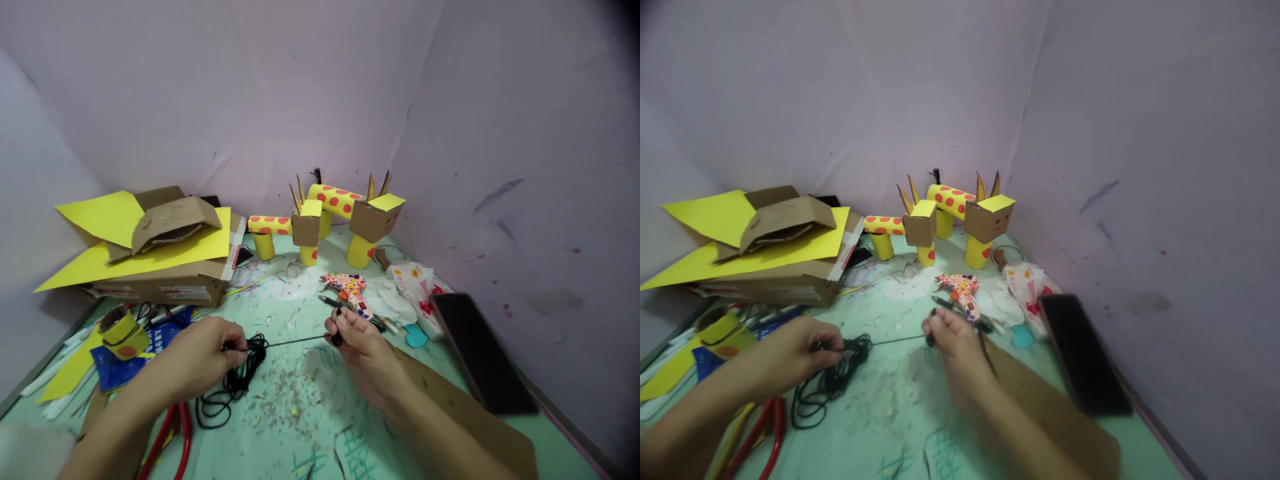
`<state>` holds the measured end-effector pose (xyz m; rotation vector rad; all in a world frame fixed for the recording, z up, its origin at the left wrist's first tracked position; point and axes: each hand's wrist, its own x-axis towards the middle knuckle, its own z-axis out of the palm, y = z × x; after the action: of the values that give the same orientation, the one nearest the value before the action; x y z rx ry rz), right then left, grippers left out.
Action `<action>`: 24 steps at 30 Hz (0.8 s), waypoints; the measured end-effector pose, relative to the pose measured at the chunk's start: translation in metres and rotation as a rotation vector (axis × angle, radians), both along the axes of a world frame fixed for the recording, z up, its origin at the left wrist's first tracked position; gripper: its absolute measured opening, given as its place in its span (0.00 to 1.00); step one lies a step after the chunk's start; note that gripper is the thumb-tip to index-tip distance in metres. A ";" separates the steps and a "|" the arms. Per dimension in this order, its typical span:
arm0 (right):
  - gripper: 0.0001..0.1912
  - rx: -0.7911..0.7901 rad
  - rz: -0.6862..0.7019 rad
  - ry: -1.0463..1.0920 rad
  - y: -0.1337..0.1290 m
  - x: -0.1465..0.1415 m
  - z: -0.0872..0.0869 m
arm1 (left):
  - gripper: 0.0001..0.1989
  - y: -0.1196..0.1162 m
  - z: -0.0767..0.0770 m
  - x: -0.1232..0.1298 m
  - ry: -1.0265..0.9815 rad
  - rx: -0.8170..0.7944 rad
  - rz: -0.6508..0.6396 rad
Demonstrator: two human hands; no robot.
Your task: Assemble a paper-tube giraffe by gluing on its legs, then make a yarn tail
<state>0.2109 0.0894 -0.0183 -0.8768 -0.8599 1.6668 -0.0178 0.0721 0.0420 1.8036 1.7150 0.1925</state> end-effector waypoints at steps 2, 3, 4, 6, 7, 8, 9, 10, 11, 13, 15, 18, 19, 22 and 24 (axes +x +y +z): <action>0.17 -0.014 0.007 0.008 0.000 0.000 0.000 | 0.05 0.000 0.007 -0.014 0.028 -0.021 -0.005; 0.17 -0.027 0.014 0.014 0.001 0.000 0.000 | 0.05 0.000 0.010 -0.020 -0.003 -0.049 -0.016; 0.16 -0.041 0.020 0.024 0.001 0.000 -0.001 | 0.05 -0.001 0.013 -0.025 -0.054 -0.080 -0.030; 0.16 -0.083 0.023 0.055 0.002 0.000 -0.002 | 0.08 -0.002 0.017 -0.031 -0.160 -0.119 -0.025; 0.16 -0.115 0.018 0.074 0.002 0.001 -0.003 | 0.09 -0.002 0.019 -0.032 -0.198 -0.130 -0.004; 0.16 -0.147 0.008 0.093 0.003 0.001 -0.003 | 0.09 -0.002 0.020 -0.032 -0.223 -0.135 0.024; 0.17 -0.177 -0.006 0.111 0.004 0.002 -0.004 | 0.08 -0.002 0.021 -0.032 -0.233 -0.135 0.054; 0.17 -0.201 -0.022 0.126 0.004 0.002 -0.004 | 0.08 -0.002 0.022 -0.031 -0.235 -0.135 0.082; 0.17 -0.214 -0.035 0.138 0.005 0.003 -0.005 | 0.09 -0.001 0.022 -0.029 -0.235 -0.133 0.105; 0.17 -0.208 -0.054 0.154 0.006 0.004 -0.006 | 0.11 0.000 0.023 -0.027 -0.230 -0.126 0.131; 0.17 -0.180 -0.071 0.172 0.008 0.006 -0.006 | 0.12 0.000 0.023 -0.026 -0.229 -0.110 0.142; 0.15 -0.127 -0.099 0.228 0.010 0.010 -0.003 | 0.10 0.000 0.022 -0.031 -0.188 -0.068 0.172; 0.14 -0.113 -0.108 0.251 0.011 0.012 -0.001 | 0.09 0.000 0.021 -0.034 -0.156 -0.052 0.178; 0.14 -0.112 -0.152 0.291 0.017 0.021 0.006 | 0.08 0.000 0.019 -0.049 0.014 0.018 0.177; 0.15 -0.130 -0.199 0.309 0.021 0.027 0.011 | 0.07 0.000 0.018 -0.064 0.160 0.080 0.222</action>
<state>0.2383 0.1099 -0.0070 -0.7399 -0.4427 1.6404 -0.0816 0.0723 0.0604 1.7212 2.0484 0.2180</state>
